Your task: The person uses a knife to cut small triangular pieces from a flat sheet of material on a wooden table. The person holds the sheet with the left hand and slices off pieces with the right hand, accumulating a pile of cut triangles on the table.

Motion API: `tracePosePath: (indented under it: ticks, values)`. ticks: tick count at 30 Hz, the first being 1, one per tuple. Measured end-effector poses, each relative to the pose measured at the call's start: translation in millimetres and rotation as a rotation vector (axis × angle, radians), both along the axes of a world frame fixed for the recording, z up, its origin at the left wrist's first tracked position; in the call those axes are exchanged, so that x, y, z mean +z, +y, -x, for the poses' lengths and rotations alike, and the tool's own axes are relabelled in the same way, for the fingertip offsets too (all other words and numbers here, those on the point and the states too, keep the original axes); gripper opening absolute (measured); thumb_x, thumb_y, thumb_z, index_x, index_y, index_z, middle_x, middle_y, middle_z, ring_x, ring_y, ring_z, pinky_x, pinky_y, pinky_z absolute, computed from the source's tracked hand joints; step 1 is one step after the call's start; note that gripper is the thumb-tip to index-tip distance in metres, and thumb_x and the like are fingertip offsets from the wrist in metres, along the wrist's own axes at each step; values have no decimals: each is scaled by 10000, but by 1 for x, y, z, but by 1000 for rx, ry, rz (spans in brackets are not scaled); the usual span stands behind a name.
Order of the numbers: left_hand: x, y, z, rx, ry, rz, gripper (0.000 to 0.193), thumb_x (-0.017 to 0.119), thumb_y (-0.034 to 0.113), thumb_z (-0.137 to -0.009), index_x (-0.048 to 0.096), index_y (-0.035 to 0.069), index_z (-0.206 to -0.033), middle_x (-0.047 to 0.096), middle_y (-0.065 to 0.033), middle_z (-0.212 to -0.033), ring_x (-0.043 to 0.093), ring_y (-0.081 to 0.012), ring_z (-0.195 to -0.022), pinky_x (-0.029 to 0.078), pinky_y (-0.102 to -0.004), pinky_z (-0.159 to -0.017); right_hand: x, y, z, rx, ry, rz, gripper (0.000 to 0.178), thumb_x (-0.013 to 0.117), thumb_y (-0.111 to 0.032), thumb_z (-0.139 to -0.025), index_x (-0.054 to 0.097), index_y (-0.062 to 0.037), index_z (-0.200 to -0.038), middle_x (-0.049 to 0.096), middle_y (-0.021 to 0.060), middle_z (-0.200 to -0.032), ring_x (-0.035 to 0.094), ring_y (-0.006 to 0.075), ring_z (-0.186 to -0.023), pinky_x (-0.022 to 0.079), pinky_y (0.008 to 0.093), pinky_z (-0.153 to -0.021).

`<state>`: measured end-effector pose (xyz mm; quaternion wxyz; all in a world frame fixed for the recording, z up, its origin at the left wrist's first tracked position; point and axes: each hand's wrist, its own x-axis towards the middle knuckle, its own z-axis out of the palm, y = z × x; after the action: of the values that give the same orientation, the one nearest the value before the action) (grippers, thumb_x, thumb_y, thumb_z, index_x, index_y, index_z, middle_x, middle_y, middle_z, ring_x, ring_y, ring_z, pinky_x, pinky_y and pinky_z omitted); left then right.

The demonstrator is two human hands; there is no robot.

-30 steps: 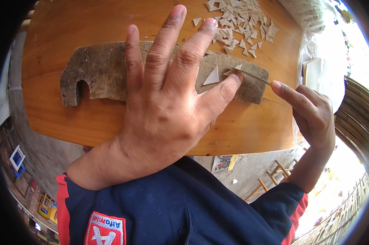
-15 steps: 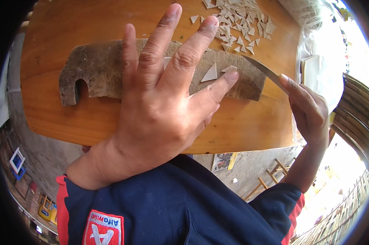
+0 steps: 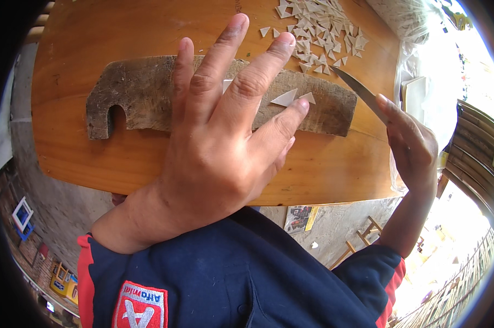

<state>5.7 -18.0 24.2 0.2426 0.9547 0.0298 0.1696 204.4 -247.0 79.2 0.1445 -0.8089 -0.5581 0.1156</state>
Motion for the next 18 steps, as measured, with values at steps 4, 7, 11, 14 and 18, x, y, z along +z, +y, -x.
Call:
tracePosePath:
  ticks: [4,7,11,14,18]
  values:
    - [0,-2,-1,29,18,-31,391,748,186,-822,759,182,-1213,458,-214,-1561,304,-453,-1496,191,-656,-1181,8,-3,23,-115,124,19,442,573,18,-963,633,-65,-1392,666,67,-827,567,107,-610,465,260,-577]
    - [-1,-4,-3,35,43,-49,395,756,201,-817,756,175,-1211,446,-218,-1566,293,-458,-1498,183,-664,-1180,6,1,64,-313,240,1,449,567,12,-966,620,-63,-1405,664,54,-832,559,92,-619,465,252,-589]
    - [-2,-2,-3,18,71,-58,389,756,234,-819,758,165,-1201,444,-221,-1564,288,-465,-1497,160,-677,-1180,4,5,102,-481,333,-23,477,552,39,-956,603,-60,-1420,657,41,-831,552,78,-637,463,243,-607]
    - [-3,-3,-5,-10,73,-65,379,745,264,-834,758,157,-1197,446,-219,-1560,287,-467,-1496,143,-688,-1178,0,9,115,-554,367,-52,499,541,60,-949,591,-59,-1430,651,32,-830,546,67,-650,462,236,-620]
    - [-4,-3,-3,-33,63,-58,376,741,284,-839,759,155,-1192,447,-217,-1558,289,-465,-1495,133,-694,-1177,-5,15,130,-607,383,-68,528,527,87,-939,574,-57,-1445,644,19,-829,539,53,-668,459,227,-638]
